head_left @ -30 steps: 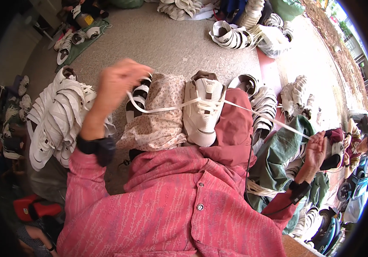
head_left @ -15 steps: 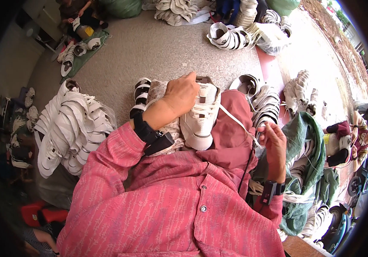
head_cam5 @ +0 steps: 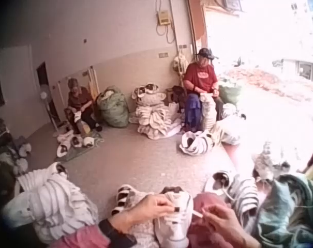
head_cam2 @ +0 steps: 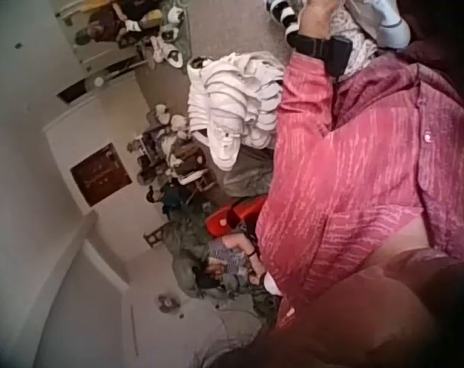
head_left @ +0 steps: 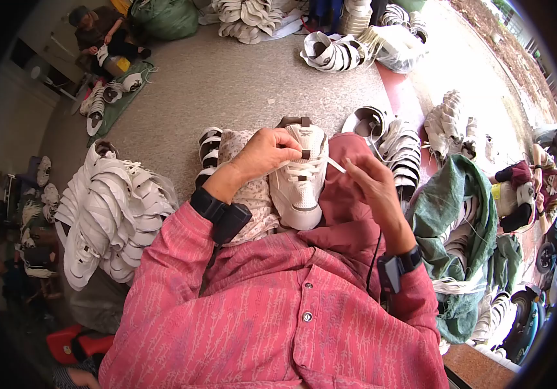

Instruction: Threading laces through the eyelets of a white shoe.

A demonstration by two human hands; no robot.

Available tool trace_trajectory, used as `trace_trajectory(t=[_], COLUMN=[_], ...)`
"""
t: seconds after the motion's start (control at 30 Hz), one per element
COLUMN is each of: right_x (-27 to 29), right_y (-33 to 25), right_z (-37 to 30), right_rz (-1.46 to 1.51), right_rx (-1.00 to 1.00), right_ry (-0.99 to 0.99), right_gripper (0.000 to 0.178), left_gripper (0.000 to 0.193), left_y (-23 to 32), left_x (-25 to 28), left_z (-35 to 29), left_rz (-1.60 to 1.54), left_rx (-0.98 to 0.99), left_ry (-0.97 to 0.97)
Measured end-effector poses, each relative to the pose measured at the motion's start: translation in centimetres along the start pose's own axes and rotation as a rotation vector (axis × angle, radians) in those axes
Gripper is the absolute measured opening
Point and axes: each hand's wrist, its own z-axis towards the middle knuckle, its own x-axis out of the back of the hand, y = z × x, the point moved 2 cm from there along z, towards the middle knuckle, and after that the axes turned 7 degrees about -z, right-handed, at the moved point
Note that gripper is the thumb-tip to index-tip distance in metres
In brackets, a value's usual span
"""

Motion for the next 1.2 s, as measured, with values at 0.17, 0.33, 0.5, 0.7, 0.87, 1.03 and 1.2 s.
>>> trace_trajectory(t=[0.17, 0.33, 0.5, 0.7, 0.87, 1.03, 1.2], right_x=[-3.2, -4.3, -4.8, -4.8, -5.4, 1.7, 14.4], right_y=[0.6, 0.4, -1.0, -1.1, -2.1, -1.4, -2.0], right_z=[3.7, 4.9, 4.4, 4.4, 5.0, 7.0, 4.2], right_rz=[-0.314, -0.886, -1.075, -1.361, -1.644, -1.471, 0.525], right_rx=[0.245, 0.492, 0.563, 0.714, 0.836, 0.629, 0.009], right_ry=[0.05, 0.188, 0.146, -0.018, -0.203, 0.231, 0.4], right_gripper=[0.017, 0.015, 0.014, 0.011, 0.015, 0.02, 0.016], left_gripper=[0.014, 0.013, 0.017, 0.019, 0.018, 0.018, 0.021], left_y=[-1.4, -1.7, -0.6, -0.6, -1.1, 1.2, 1.4], left_x=[-0.2, -0.9, -0.8, -0.9, -0.3, 2.1, 4.2], left_z=[-0.5, 0.4, -0.1, -0.2, 0.9, 0.2, -0.1], left_rz=[-0.17, -0.015, 0.215, 0.193, 0.194, 0.136, 0.121], left_rx=[0.098, -0.094, -0.081, -0.047, -0.02, 0.0, -0.093], left_ry=[0.036, 0.225, 0.308, 0.238, 0.146, 0.197, 0.309])
